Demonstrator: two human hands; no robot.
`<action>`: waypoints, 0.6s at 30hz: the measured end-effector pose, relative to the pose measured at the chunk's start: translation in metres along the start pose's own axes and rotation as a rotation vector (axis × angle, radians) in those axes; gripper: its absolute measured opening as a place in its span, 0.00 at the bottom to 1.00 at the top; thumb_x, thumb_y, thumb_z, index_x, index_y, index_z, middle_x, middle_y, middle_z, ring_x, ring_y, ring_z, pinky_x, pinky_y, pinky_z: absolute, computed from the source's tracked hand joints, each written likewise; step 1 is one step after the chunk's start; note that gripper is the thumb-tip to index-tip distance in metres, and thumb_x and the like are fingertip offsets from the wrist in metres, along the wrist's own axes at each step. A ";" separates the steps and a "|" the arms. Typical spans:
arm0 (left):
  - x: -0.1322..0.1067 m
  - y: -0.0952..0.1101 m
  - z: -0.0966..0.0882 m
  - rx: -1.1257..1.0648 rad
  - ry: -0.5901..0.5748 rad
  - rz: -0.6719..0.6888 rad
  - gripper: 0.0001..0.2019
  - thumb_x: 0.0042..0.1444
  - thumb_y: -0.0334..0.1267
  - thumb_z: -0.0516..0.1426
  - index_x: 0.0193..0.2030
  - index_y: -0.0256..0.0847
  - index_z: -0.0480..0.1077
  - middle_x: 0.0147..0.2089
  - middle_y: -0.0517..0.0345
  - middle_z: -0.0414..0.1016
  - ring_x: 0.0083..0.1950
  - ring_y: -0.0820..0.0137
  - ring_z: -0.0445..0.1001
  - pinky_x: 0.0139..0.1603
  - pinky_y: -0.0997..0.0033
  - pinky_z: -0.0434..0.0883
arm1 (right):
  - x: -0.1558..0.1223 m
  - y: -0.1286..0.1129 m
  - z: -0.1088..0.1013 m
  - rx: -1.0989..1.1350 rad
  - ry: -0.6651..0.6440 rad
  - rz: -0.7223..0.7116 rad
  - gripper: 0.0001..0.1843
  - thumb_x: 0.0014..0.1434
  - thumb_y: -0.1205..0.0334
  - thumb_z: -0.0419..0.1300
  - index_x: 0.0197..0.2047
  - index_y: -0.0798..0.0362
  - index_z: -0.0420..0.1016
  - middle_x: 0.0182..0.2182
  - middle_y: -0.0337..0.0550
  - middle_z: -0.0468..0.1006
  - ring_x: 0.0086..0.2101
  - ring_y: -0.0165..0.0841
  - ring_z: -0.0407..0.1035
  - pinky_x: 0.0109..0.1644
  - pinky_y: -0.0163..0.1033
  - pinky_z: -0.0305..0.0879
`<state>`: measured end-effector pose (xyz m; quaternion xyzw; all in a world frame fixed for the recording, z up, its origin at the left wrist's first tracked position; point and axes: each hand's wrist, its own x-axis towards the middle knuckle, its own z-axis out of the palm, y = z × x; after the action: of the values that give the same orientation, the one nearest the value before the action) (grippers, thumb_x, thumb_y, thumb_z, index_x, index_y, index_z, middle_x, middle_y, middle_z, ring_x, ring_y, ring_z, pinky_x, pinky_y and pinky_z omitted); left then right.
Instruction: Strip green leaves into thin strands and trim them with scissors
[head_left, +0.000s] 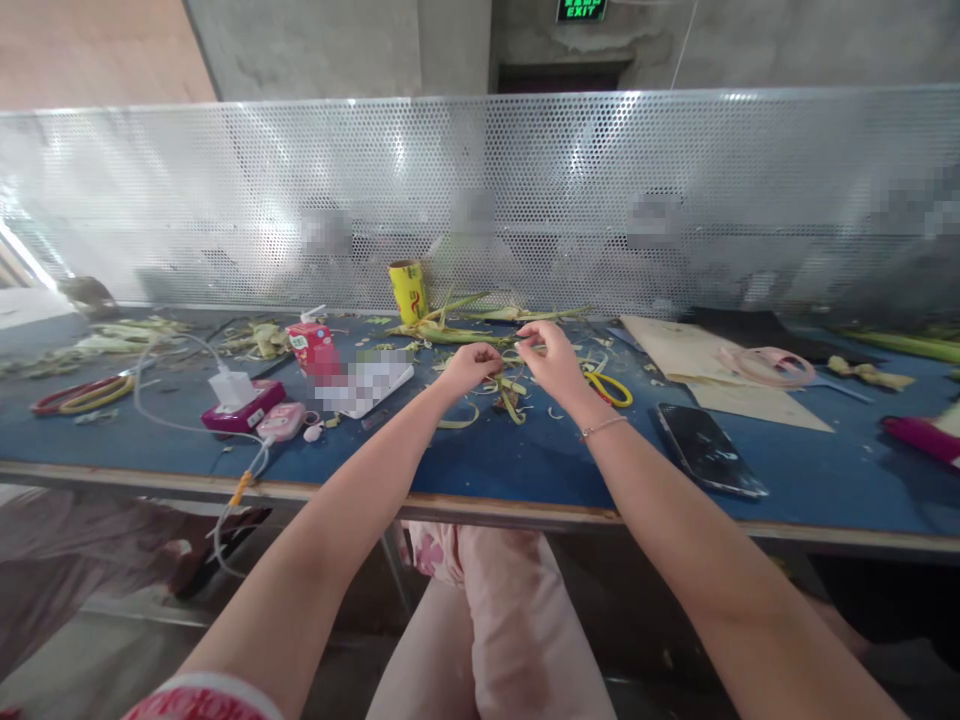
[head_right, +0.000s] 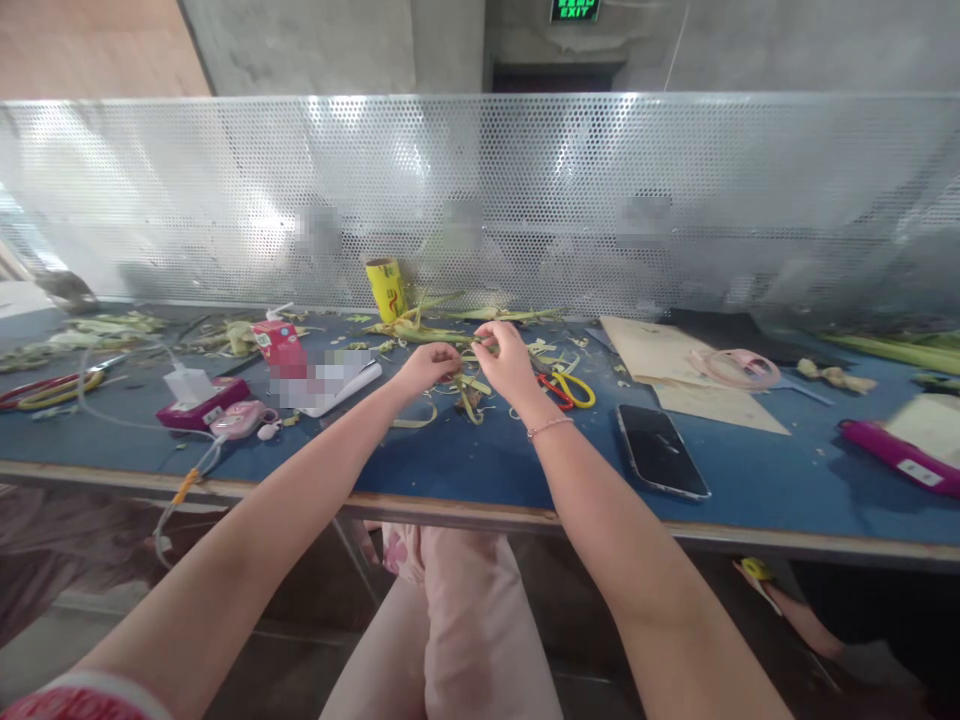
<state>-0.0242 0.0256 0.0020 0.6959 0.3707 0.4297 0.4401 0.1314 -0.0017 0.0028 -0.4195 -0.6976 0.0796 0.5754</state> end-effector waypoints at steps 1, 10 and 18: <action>0.000 0.000 -0.001 0.006 0.007 0.005 0.02 0.45 0.30 0.57 0.26 0.34 0.66 0.21 0.63 0.68 0.21 0.81 0.63 0.24 0.79 0.62 | 0.000 -0.002 -0.002 -0.040 -0.007 -0.078 0.07 0.53 0.63 0.56 0.35 0.53 0.73 0.39 0.48 0.71 0.39 0.36 0.67 0.40 0.41 0.66; -0.002 0.001 -0.002 0.044 0.055 0.019 0.02 0.46 0.31 0.57 0.26 0.34 0.67 0.21 0.64 0.66 0.22 0.80 0.63 0.25 0.77 0.66 | -0.001 0.012 0.002 -0.221 -0.158 -0.157 0.05 0.52 0.64 0.59 0.30 0.53 0.76 0.34 0.45 0.69 0.37 0.35 0.66 0.45 0.44 0.64; -0.001 0.002 -0.002 0.103 0.085 0.002 0.03 0.48 0.31 0.56 0.26 0.34 0.68 0.22 0.63 0.66 0.24 0.79 0.64 0.26 0.76 0.68 | 0.000 0.006 0.003 -0.179 -0.196 -0.070 0.06 0.53 0.64 0.57 0.28 0.53 0.75 0.31 0.44 0.71 0.33 0.33 0.66 0.40 0.40 0.63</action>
<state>-0.0265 0.0246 0.0045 0.6990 0.4102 0.4397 0.3870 0.1319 0.0034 -0.0018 -0.4348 -0.7691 0.0376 0.4670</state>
